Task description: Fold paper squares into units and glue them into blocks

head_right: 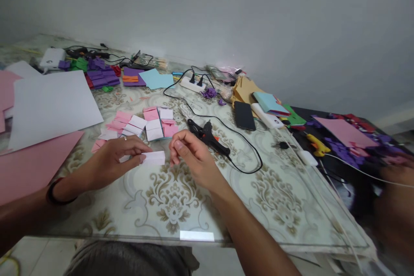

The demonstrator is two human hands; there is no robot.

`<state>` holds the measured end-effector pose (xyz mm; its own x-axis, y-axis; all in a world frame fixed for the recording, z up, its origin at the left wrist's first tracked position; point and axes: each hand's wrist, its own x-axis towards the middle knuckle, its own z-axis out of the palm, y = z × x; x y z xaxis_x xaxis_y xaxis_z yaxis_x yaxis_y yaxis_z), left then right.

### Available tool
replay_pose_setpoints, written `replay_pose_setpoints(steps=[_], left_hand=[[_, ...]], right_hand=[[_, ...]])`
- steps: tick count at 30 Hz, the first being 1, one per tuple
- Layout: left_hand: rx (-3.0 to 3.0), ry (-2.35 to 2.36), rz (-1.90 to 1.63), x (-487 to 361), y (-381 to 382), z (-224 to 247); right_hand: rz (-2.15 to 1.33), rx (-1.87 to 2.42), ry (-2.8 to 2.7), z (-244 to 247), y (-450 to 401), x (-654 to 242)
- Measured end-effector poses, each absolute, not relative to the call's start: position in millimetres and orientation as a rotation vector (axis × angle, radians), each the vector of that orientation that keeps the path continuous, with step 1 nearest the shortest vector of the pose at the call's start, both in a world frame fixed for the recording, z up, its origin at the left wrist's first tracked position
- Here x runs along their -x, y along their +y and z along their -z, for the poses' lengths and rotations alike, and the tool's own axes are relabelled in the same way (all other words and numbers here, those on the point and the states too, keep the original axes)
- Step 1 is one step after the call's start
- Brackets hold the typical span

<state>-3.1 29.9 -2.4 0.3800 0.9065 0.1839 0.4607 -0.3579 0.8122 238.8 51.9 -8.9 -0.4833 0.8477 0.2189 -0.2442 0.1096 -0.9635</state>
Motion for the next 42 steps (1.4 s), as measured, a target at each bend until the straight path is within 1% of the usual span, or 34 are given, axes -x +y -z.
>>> replay_pose_setpoints(steps=[6,19,30,37,42], left_hand=[[-1.980,1.170,-0.846,2.8,30.2,2.1],[-2.043,1.166,-0.868,3.0,30.3,1.6],[-2.046,1.159,-0.864,2.8,30.5,1.3],[-2.051,1.161,-0.871,2.7,30.0,1.5],[-2.052,1.178,-0.847,3.1,30.2,1.4]], right_hand=[[-1.558,0.664,-1.471,7.0,49.4,-237.6],[-1.480,0.804,-1.555,1.6,49.1,-238.3],[-1.453,0.580,-1.551,9.5,47.2,-237.6],[-1.274,0.671,-1.716,9.9,45.5,-241.6],[-1.394,0.608,-1.606,9.8,46.5,-239.9]])
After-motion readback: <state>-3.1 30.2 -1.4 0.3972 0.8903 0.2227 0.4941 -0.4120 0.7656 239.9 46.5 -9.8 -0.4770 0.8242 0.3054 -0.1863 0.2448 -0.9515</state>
